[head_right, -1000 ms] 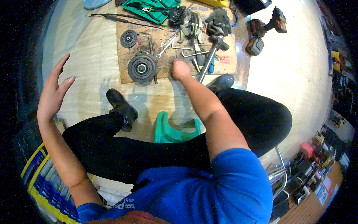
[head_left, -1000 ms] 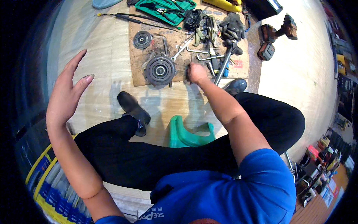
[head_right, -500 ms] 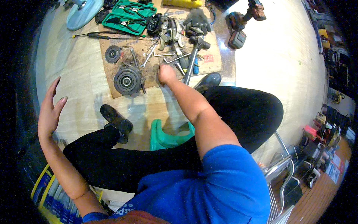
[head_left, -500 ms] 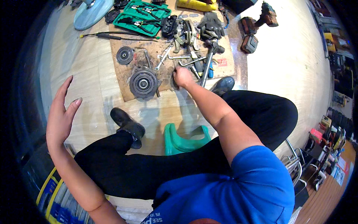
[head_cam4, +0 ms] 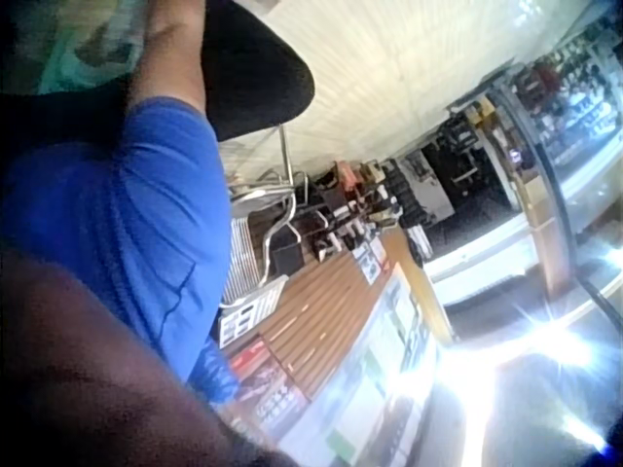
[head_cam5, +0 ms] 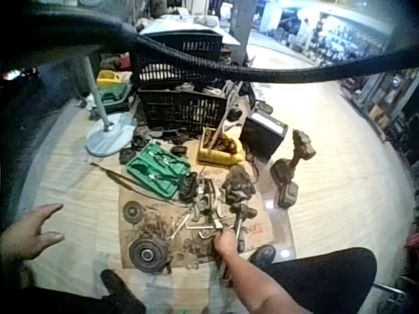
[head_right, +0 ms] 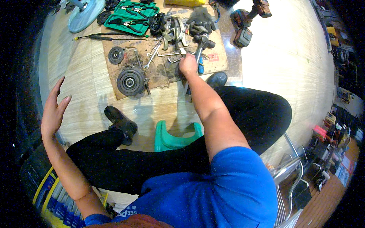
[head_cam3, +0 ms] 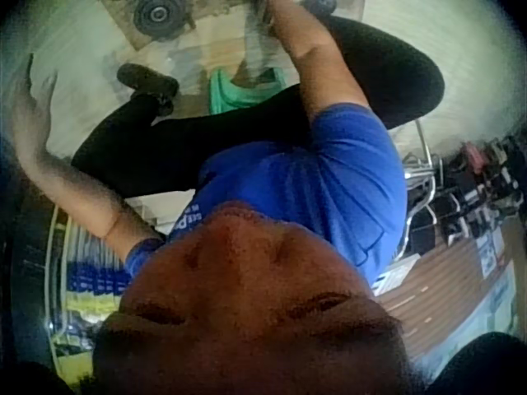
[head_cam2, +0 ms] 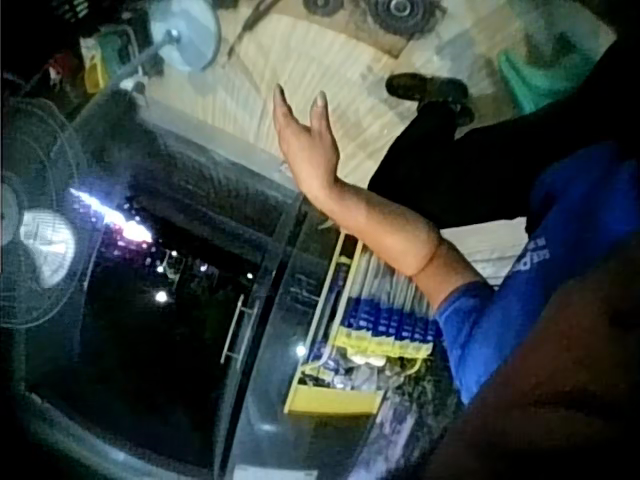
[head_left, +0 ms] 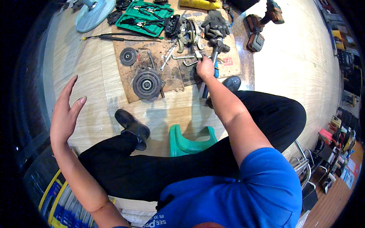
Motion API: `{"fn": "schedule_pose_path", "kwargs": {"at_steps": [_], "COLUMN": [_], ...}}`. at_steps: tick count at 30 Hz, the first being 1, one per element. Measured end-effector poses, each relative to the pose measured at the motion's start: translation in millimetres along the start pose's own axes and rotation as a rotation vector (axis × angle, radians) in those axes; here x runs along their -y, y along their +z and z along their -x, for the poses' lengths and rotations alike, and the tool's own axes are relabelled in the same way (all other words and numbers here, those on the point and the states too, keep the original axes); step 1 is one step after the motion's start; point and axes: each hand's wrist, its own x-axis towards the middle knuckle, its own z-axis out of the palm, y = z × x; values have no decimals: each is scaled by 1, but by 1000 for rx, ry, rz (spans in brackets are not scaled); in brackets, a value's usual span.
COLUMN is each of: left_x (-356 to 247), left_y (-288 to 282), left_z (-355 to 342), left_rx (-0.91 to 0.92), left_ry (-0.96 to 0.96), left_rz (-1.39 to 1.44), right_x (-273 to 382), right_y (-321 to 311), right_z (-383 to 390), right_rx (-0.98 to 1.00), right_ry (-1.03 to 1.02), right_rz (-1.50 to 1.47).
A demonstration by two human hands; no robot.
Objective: The person uses pliers and a screwdriver to remove a ring from a metal assembly, then uses a hammer to drive a metal rod into another component.
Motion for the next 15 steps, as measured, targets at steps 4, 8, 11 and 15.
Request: {"fn": "schedule_pose_path", "kwargs": {"at_steps": [4, 8, 11, 15], "left_x": [-1, -8, -3, -9], "left_y": [0, 0, 1, 1], "left_z": [-1, -1, -1, 2], "left_rx": [3, 8, -2, -21], "left_ry": [-7, -30, -24, -38], "left_rz": [-2, 9, -32, 0], "right_x": [-6, -3, 4, 8], "right_y": [2, 8, 15, 22], "right_z": [3, 10, 20, 27], "right_rx": [16, 114, 176, 195], "right_ry": [-65, -64, -78, -165], "right_rz": [-8, -3, 7, -2]}}
